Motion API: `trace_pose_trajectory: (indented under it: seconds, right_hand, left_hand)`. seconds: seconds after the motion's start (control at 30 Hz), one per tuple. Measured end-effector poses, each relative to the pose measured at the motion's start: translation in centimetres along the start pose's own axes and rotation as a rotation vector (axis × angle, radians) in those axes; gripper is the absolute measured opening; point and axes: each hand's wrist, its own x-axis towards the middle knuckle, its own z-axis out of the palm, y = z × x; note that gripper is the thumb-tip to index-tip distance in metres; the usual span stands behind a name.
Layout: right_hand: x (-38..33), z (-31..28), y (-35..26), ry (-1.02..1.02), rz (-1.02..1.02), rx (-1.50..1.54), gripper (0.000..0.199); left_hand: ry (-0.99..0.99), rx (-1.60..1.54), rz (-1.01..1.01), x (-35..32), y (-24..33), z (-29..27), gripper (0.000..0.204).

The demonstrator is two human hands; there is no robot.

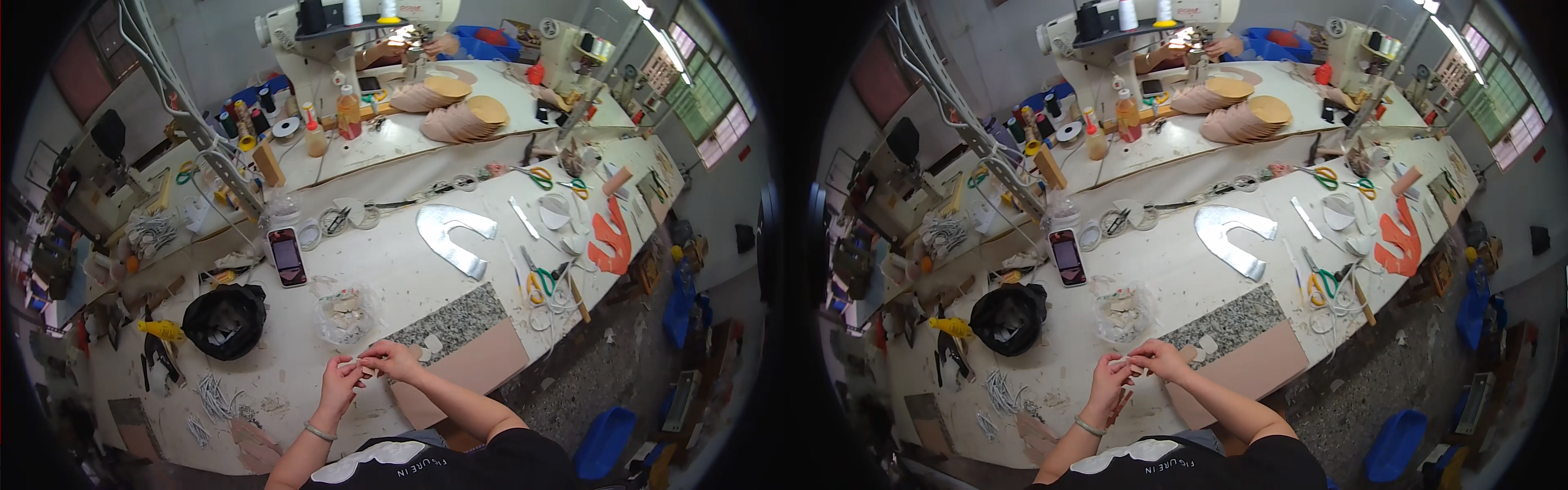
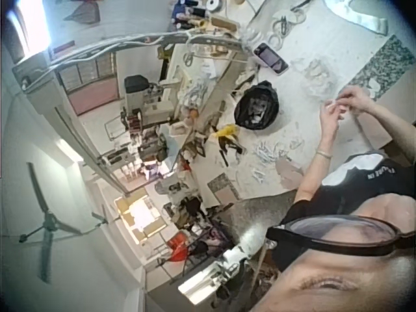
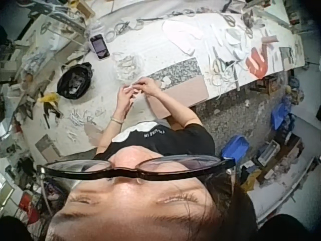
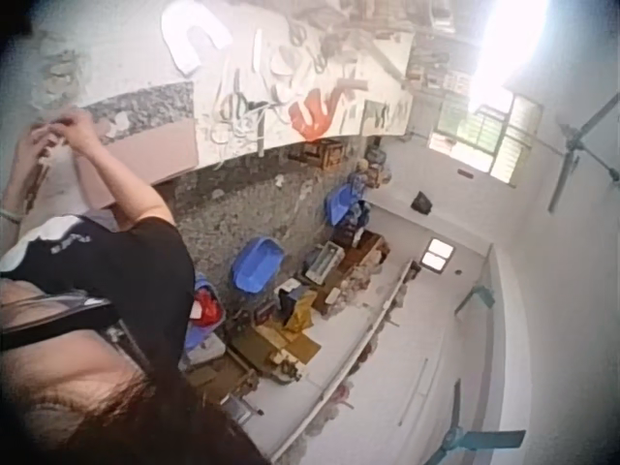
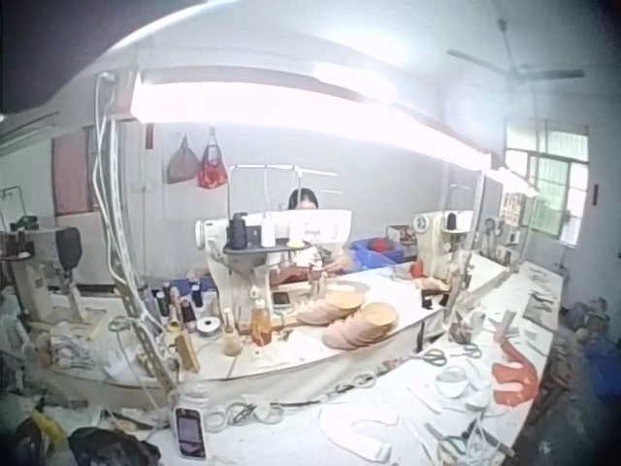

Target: The person organizes and handles various shoe components on a workbench, including white plastic clips, beige foam pieces, and a black shoe sole. They sort the clips, stack the foam pieces, and inspect the sole by turning it over and examining its interior. A coworker is visible in the background at a sewing machine.

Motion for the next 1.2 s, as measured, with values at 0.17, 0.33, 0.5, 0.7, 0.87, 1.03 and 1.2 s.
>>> trace_pose_trajectory:
  seconds: [0.17, 0.33, 0.5, 0.7, 0.87, 1.03, 1.2]
  right_hand:
    - [6.0, -1.9, 0.0, -0.196, 0.07, 0.027, 0.017]
    - [19.6, -10.4, -4.7, 0.153, -0.021, 0.112, 0.02]
    - [36.5, -21.2, -8.9, 0.503, -0.15, 0.246, 0.02]
    - [44.4, -25.1, -14.8, 0.639, -0.085, 0.371, 0.035]
    - [41.5, -22.5, -12.2, 0.64, -0.024, 0.179, 0.044]
    - [28.5, -13.7, -8.4, 0.302, 0.004, 0.171, 0.03]
    - [10.3, -6.1, -4.3, -0.154, 0.347, -0.108, 0.052]
  left_hand:
    - [0.097, 0.063, 0.067, 1.6, 1.0, -1.7, 0.042]
    - [0.304, -0.006, 0.014, 2.7, -3.9, -7.4, 0.043]
    - [0.407, 0.131, -0.132, -1.2, -7.8, -10.8, 0.035]
    - [0.538, 0.11, -0.232, -6.4, -11.1, -11.9, 0.036]
    - [0.525, 0.101, -0.296, -9.1, -12.8, -12.0, 0.034]
    - [0.335, 0.233, -0.302, -15.5, -18.9, -14.1, 0.031]
    - [0.35, -0.137, -0.605, -25.4, -17.0, -14.0, 0.036]
